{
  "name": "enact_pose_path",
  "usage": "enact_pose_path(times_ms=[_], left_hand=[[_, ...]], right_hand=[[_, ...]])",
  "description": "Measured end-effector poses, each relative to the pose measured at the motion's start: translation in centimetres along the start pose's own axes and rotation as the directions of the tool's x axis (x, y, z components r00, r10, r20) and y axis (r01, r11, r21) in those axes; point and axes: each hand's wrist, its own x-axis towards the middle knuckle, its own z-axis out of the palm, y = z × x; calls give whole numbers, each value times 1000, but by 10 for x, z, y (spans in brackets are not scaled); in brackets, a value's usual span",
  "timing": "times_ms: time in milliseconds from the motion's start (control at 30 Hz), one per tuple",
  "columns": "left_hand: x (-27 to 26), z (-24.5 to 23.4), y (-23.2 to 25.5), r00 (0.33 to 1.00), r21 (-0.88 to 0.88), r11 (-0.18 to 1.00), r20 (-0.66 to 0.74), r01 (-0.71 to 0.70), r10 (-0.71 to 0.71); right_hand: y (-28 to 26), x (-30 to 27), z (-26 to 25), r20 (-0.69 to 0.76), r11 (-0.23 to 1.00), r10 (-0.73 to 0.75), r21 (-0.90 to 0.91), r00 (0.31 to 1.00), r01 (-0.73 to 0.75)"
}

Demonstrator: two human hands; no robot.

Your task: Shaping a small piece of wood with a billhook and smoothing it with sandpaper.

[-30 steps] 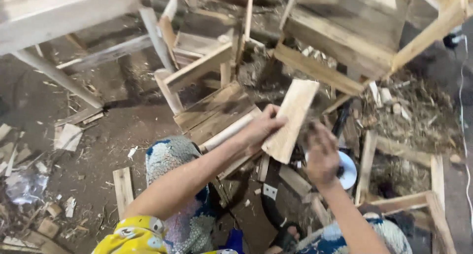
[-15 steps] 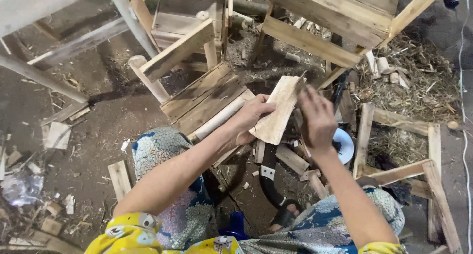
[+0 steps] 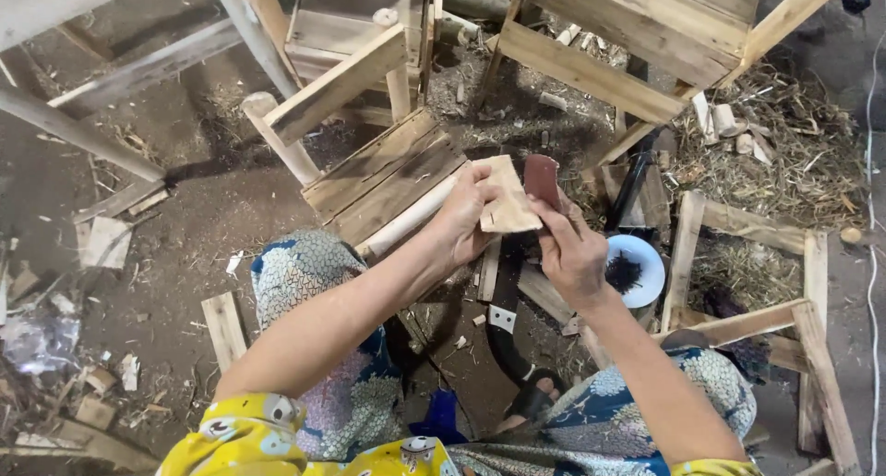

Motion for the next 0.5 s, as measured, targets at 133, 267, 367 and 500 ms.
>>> enact_pose_path(times_ms=[133,267,367,500], left_hand=[[-10,2,8,988,177,984,151,18,-45],[-58,15,53,905,576,803,409,-155,-119],[-47,7,60,779,777,331,606,-536,-160],[-47,-5,58,845,808,-291,534,-513,-7]], right_hand=[[31,-17,4,-12,999,31,19,999,-30],[54,-19,-5,-16,961,247,130,969,-243],[23,12,-21,25,920,324,226,946,-321],[-6,29,-33,171,789,458,372,872,-488]])
